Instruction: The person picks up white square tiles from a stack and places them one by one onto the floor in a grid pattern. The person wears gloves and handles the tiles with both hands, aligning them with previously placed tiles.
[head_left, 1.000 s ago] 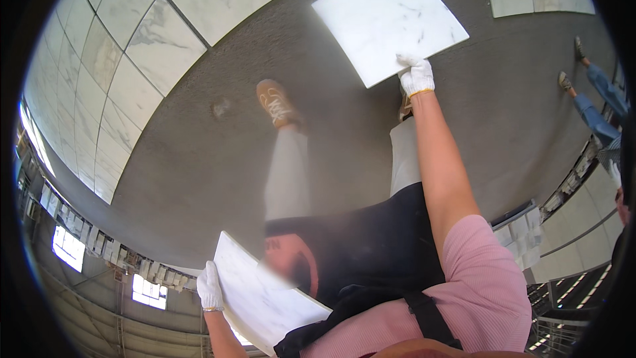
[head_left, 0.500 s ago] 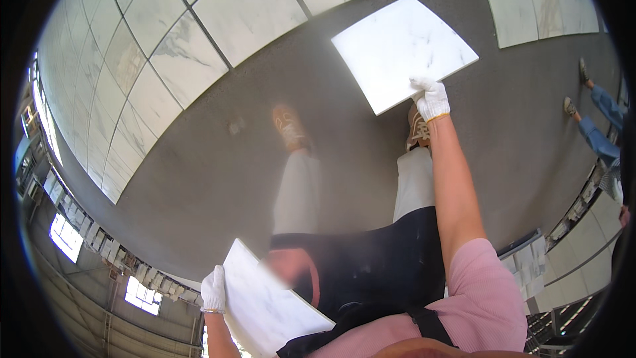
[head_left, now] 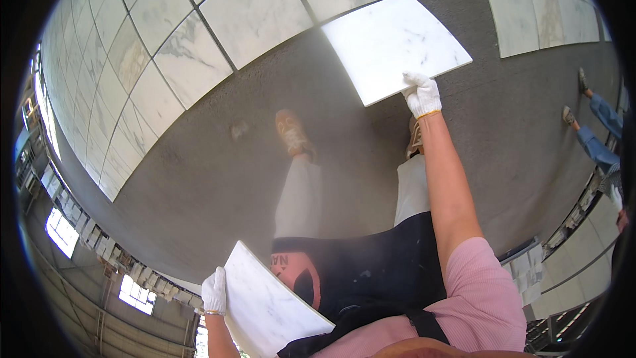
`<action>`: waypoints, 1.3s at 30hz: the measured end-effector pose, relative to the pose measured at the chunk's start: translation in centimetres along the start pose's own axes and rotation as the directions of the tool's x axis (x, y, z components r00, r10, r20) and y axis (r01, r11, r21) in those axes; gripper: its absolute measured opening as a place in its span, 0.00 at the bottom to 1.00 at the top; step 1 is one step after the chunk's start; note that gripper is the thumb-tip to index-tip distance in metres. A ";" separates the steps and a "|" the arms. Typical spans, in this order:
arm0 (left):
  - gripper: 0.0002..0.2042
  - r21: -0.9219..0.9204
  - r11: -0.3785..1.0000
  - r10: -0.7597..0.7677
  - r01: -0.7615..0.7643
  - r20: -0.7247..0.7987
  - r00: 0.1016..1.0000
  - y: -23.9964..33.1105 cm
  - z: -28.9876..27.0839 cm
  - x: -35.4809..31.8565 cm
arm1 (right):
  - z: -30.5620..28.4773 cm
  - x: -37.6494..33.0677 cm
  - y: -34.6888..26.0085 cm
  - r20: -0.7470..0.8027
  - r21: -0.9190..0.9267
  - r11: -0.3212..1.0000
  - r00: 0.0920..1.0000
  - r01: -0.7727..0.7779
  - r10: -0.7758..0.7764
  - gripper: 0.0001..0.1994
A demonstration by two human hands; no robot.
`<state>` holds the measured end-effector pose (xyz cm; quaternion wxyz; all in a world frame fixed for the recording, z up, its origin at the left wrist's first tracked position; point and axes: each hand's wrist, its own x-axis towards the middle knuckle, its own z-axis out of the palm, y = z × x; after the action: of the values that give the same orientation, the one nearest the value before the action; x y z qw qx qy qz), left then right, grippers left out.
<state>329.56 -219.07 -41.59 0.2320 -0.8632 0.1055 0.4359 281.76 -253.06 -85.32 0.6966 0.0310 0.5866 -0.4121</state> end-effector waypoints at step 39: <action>0.31 0.056 0.998 0.039 -0.038 -0.019 0.999 0.7 -0.2 0.6 | -4.1 2.0 5.1 -0.089 0.092 0.983 0.982 -0.157 0.165 0.22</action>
<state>329.78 -219.76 -42.24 0.2462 -0.8584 0.1366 0.4287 281.56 -248.65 -90.51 0.6966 0.1276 0.5969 -0.3770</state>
